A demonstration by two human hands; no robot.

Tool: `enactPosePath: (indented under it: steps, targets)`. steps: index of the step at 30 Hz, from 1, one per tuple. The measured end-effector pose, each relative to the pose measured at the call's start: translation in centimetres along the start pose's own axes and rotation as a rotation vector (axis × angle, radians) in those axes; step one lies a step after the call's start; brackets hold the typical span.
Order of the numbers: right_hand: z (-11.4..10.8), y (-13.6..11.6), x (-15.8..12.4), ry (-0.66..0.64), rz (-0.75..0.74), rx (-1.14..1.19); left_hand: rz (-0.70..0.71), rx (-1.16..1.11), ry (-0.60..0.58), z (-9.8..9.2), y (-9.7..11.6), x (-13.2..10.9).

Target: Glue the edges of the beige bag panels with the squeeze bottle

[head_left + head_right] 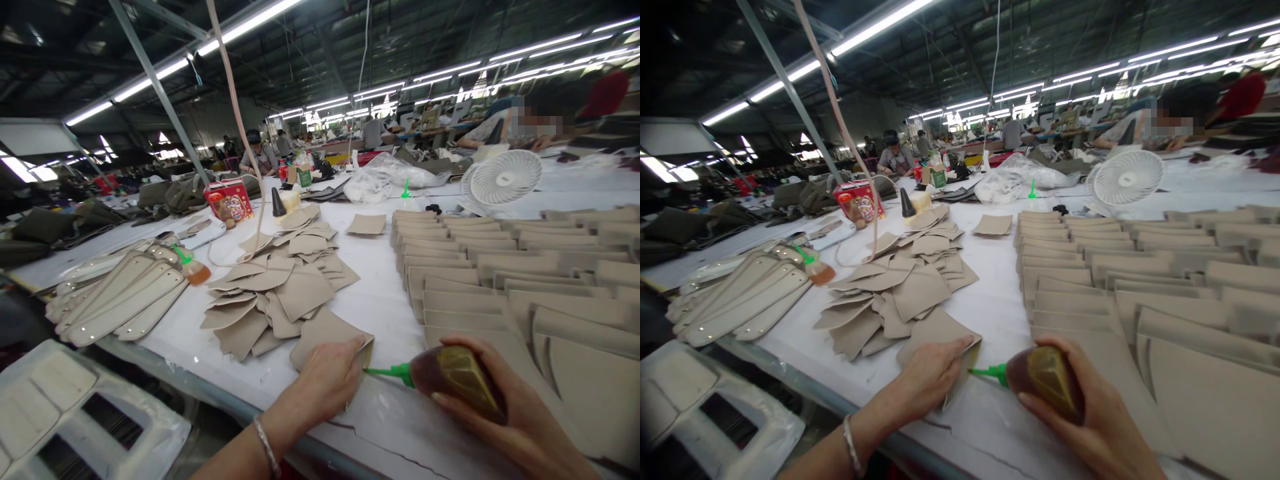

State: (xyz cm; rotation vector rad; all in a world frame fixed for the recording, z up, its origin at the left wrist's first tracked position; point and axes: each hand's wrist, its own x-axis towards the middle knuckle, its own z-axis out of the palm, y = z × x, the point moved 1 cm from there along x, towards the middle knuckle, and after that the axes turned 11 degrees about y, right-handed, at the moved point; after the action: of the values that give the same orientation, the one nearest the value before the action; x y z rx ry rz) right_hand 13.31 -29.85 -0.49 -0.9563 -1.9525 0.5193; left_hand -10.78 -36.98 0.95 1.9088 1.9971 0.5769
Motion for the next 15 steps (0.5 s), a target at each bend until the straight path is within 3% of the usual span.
enactPosePath:
  steps: [3, 8, 15]
  targets:
    - [0.2, 0.0, -0.7, -0.060, 0.014, 0.016, -0.012, -0.010, 0.015, 0.0, -0.1, -0.2]
    - [0.5, 0.2, -1.7, -0.013, 0.122, -0.010, -0.040, -0.031, 0.030, 0.0, -0.3, -0.4]
    - [0.9, -2.2, -2.9, 0.023, 0.321, 0.103, -0.081, -0.041, 0.043, 0.2, -0.3, -0.6]
